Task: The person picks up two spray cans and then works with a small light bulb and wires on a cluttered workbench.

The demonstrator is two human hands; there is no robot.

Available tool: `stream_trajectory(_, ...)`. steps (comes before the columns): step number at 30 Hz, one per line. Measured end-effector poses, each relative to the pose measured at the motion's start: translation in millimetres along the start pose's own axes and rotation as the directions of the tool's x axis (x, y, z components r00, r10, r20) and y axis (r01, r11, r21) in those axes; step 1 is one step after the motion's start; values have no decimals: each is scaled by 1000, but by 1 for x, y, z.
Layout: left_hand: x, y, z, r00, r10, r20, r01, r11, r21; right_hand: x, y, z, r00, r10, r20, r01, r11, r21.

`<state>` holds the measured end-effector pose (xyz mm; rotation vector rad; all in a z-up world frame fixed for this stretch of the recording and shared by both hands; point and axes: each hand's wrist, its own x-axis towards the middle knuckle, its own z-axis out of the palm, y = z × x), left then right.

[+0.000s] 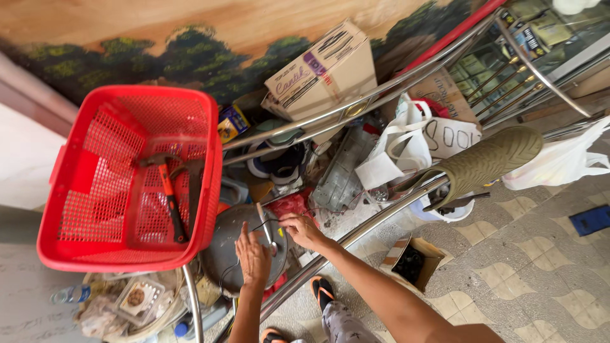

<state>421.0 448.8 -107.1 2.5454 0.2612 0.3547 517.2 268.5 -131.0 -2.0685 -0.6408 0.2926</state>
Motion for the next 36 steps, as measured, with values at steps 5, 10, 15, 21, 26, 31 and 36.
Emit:
stream_trajectory(5,10,27,-13,989,-141,-35,137,986,-92,-10,-48,-62,1000,11,-21,-1,912,411)
stream_trajectory(10,24,55,-15,992,-121,-40,116,987,-114,-10,-87,-124,975,188,-116,-104,854,510)
stream_trajectory(15,32,87,-25,997,-9,-77,-1,992,-129,-6,-114,-202,943,157,-295,71,769,635)
stream_trajectory(21,39,126,-34,995,98,-19,-100,956,-276,-8,-84,-309,840,91,-535,283,768,575)
stream_trajectory(26,46,151,-13,989,147,4,-142,960,-240,-12,-21,-413,652,52,-756,355,860,366)
stream_trajectory(31,35,144,-5,993,109,-40,-116,960,-256,-27,17,-479,350,-238,-906,-91,954,-286)
stream_trajectory(36,12,91,-8,989,-75,-124,39,963,-268,-3,59,-412,509,-193,-839,-9,973,-229)
